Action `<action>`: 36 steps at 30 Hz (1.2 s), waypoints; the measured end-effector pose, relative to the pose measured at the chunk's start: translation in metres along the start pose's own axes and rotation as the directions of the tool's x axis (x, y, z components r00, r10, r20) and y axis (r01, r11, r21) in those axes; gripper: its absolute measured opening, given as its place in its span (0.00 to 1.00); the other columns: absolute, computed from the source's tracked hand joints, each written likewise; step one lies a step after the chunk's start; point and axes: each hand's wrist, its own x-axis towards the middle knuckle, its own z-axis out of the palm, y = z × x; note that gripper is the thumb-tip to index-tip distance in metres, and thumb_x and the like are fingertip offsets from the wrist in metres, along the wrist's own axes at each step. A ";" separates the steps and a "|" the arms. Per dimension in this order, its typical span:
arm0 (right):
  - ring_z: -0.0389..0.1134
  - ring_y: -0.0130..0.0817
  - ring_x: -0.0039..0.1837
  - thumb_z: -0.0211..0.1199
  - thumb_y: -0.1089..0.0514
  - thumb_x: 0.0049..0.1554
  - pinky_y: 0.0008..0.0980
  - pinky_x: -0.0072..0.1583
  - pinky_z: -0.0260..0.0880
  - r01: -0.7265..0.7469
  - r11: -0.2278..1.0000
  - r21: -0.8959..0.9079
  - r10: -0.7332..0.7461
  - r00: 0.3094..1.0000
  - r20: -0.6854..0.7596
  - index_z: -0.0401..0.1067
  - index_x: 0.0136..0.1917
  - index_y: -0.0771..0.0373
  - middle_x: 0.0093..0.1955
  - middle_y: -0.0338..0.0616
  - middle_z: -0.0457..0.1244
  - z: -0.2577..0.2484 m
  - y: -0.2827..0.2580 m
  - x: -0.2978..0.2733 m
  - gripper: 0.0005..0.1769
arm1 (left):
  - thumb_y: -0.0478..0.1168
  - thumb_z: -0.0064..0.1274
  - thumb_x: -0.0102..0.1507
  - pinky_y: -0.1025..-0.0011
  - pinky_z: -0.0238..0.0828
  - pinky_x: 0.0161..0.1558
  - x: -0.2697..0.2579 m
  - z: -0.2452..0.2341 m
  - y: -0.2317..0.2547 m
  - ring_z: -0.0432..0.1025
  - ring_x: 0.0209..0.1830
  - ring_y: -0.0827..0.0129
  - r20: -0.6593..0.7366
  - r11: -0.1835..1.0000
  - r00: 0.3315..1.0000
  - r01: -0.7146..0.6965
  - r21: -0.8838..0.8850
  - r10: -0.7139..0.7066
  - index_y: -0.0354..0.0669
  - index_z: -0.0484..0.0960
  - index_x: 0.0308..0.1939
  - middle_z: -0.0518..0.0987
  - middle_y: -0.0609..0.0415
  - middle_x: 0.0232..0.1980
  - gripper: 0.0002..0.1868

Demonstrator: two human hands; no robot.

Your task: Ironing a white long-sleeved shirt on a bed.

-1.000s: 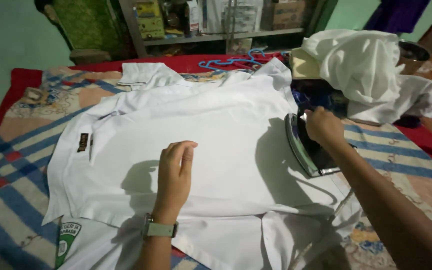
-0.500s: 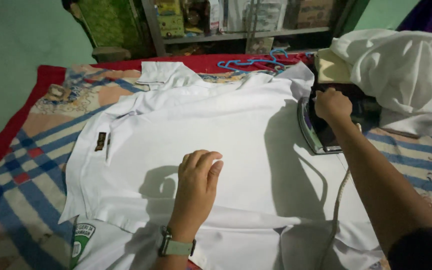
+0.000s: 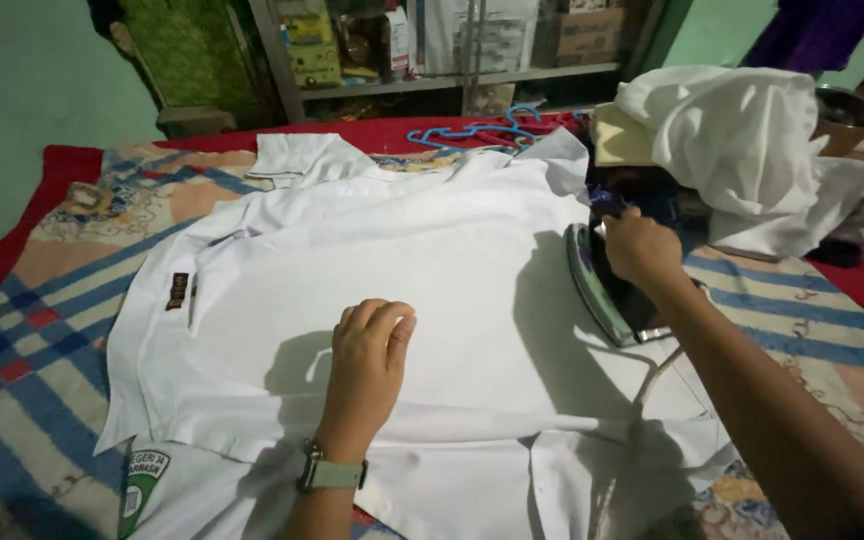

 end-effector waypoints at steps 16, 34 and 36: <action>0.72 0.70 0.49 0.45 0.40 0.68 0.61 0.52 0.72 0.086 0.996 0.032 -0.089 0.992 0.086 0.67 0.57 0.71 0.46 0.71 0.69 -0.051 -0.029 -0.072 0.29 | 0.42 0.51 0.69 0.57 0.67 0.52 0.001 -0.003 0.005 0.71 0.47 0.53 -0.002 1.000 1.000 0.015 0.007 -0.015 0.40 0.81 0.43 0.79 0.51 0.44 0.09; 0.73 0.67 0.51 0.49 0.38 0.68 0.57 0.53 0.73 0.143 0.989 0.037 -0.140 0.987 -0.079 0.72 0.53 0.70 0.48 0.67 0.70 0.021 -0.080 0.042 0.30 | 0.41 0.52 0.67 0.57 0.65 0.52 0.000 -0.002 0.010 0.70 0.46 0.54 0.085 0.999 0.996 0.029 0.027 -0.032 0.41 0.80 0.39 0.78 0.52 0.41 0.07; 0.73 0.66 0.51 0.49 0.38 0.68 0.57 0.53 0.73 0.147 0.989 0.016 -0.145 0.986 -0.081 0.72 0.53 0.71 0.48 0.67 0.70 0.020 -0.077 0.039 0.31 | 0.40 0.52 0.67 0.56 0.65 0.51 -0.001 0.000 0.007 0.70 0.46 0.54 0.094 0.999 0.995 0.026 0.032 -0.029 0.41 0.80 0.39 0.78 0.51 0.41 0.07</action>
